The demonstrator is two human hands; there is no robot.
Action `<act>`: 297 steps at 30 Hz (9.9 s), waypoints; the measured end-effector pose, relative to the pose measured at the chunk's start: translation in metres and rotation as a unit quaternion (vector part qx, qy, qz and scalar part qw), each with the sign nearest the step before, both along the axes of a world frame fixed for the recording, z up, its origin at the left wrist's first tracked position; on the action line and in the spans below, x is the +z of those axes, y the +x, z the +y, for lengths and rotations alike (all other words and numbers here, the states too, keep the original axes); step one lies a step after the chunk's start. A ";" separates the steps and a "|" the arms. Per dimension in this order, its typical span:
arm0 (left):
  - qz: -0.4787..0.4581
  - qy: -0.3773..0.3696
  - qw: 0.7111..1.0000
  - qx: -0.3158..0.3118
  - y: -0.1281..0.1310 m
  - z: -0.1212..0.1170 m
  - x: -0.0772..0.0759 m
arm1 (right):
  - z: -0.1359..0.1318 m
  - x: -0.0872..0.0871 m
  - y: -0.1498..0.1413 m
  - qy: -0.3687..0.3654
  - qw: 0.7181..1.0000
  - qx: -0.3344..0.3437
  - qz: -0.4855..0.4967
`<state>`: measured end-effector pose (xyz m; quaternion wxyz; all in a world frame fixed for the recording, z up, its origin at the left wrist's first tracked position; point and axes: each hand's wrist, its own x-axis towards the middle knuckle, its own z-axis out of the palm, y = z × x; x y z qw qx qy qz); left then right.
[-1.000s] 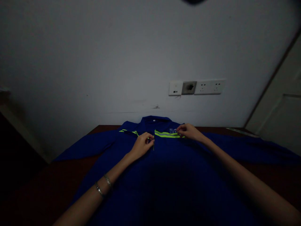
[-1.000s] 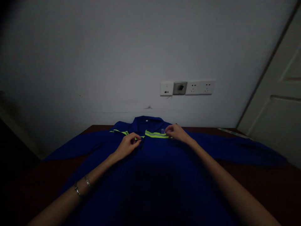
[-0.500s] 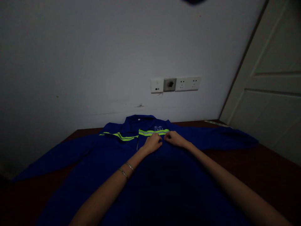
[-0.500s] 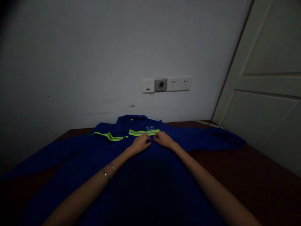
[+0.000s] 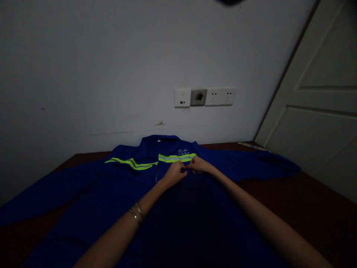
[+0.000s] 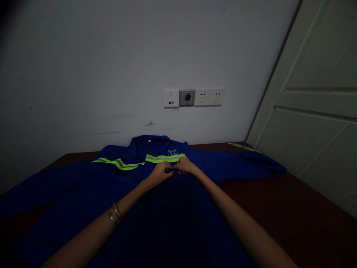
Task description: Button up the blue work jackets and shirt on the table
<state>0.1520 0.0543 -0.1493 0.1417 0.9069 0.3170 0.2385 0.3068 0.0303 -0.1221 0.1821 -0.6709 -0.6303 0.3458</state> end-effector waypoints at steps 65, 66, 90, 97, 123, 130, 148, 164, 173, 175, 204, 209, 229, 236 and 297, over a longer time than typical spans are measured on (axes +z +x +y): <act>-0.135 0.011 0.991 0.005 -0.009 0.001 -0.002 | -0.003 0.021 0.028 0.186 0.963 0.184 -0.060; -0.135 0.011 0.991 0.007 -0.009 0.001 -0.002 | -0.002 0.019 0.030 0.188 0.963 0.187 -0.051; -0.167 0.002 0.986 -0.002 -0.009 0.005 -0.009 | 0.002 0.001 0.031 0.252 0.941 0.216 -0.063; -0.166 -0.005 0.986 0.011 -0.008 0.011 -0.012 | 0.003 -0.002 0.029 0.276 0.932 0.230 -0.039; -0.058 0.176 0.982 0.030 -0.011 -0.003 -0.001 | -0.005 0.016 0.026 0.192 0.940 0.281 0.011; -0.091 0.140 0.984 0.058 -0.009 0.001 -0.003 | 0.003 0.002 0.018 0.164 0.971 0.131 0.113; -0.133 0.126 0.978 0.097 -0.011 -0.001 0.000 | 0.003 0.007 0.006 0.127 0.965 0.032 0.226; -0.093 0.211 0.973 0.027 -0.011 -0.014 0.005 | 0.008 0.004 0.010 0.135 0.963 -0.015 0.234; -0.065 0.191 0.979 0.026 -0.006 -0.007 0.003 | 0.003 0.012 0.003 0.144 0.980 -0.063 0.119; -0.059 0.193 0.979 0.028 -0.005 -0.008 0.004 | 0.001 0.016 0.001 0.145 0.982 -0.069 0.096; -0.114 0.050 0.992 0.005 0.001 -0.010 0.005 | 0.005 0.012 0.003 0.057 0.979 -0.102 0.168; -0.120 0.051 0.991 0.008 0.002 -0.009 0.003 | 0.004 0.012 0.003 0.062 0.981 -0.093 0.158; 0.009 0.097 0.995 0.006 0.001 -0.007 0.003 | 0.003 0.011 0.001 0.036 0.985 -0.092 0.142; 0.115 0.153 0.981 0.030 0.006 -0.015 0.012 | 0.004 0.010 0.000 0.042 0.987 -0.082 0.129; -0.077 0.141 0.986 0.048 0.001 -0.008 0.008 | 0.001 0.002 -0.002 0.322 0.945 0.041 -0.050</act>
